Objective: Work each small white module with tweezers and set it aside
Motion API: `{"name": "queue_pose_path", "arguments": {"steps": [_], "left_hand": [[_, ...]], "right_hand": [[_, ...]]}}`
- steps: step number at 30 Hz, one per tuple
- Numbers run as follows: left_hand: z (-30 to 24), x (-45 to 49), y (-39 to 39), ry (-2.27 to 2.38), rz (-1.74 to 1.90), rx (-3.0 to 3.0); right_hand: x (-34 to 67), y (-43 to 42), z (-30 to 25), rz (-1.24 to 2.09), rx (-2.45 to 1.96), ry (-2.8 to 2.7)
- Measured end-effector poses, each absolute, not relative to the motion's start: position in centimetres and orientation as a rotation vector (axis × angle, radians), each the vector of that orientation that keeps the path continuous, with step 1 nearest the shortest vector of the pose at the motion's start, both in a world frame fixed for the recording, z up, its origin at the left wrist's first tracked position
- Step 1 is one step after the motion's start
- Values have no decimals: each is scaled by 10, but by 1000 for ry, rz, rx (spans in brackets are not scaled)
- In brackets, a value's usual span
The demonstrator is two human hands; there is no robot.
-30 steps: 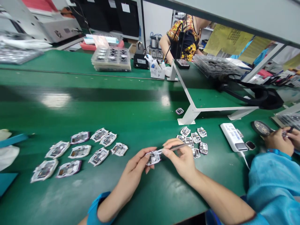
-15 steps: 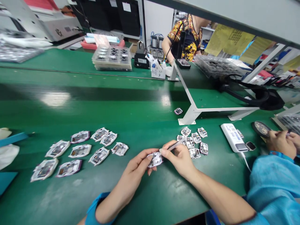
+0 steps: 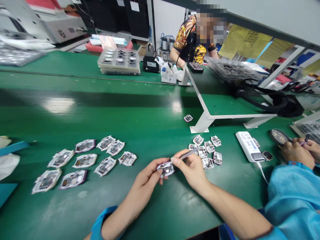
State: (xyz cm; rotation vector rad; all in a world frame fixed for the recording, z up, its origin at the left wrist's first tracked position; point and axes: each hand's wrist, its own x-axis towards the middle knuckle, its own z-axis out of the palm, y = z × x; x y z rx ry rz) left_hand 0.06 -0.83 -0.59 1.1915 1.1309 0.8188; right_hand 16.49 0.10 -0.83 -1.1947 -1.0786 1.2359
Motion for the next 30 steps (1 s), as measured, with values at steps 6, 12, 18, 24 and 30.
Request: {"name": "queue_pose_path", "arguments": {"steps": [6, 12, 18, 24, 30], "left_hand": [[-4, -1, -8, 1123, 788, 1237], [-5, -3, -6, 1105, 744, 1295], [-6, -5, -4, 1116, 726, 1334], [-8, -6, -5, 1130, 720, 1370], [-9, -6, -6, 1146, 735, 1368]], "right_hand": [[165, 2, -9, 1289, -1161, -1001], [166, 2, -9, 1296, -1168, -1023], [167, 2, -8, 1270, -1176, -1061], [165, 0, -5, 1224, -1157, -1086], [163, -2, -7, 1219, -1151, -1074]]}}
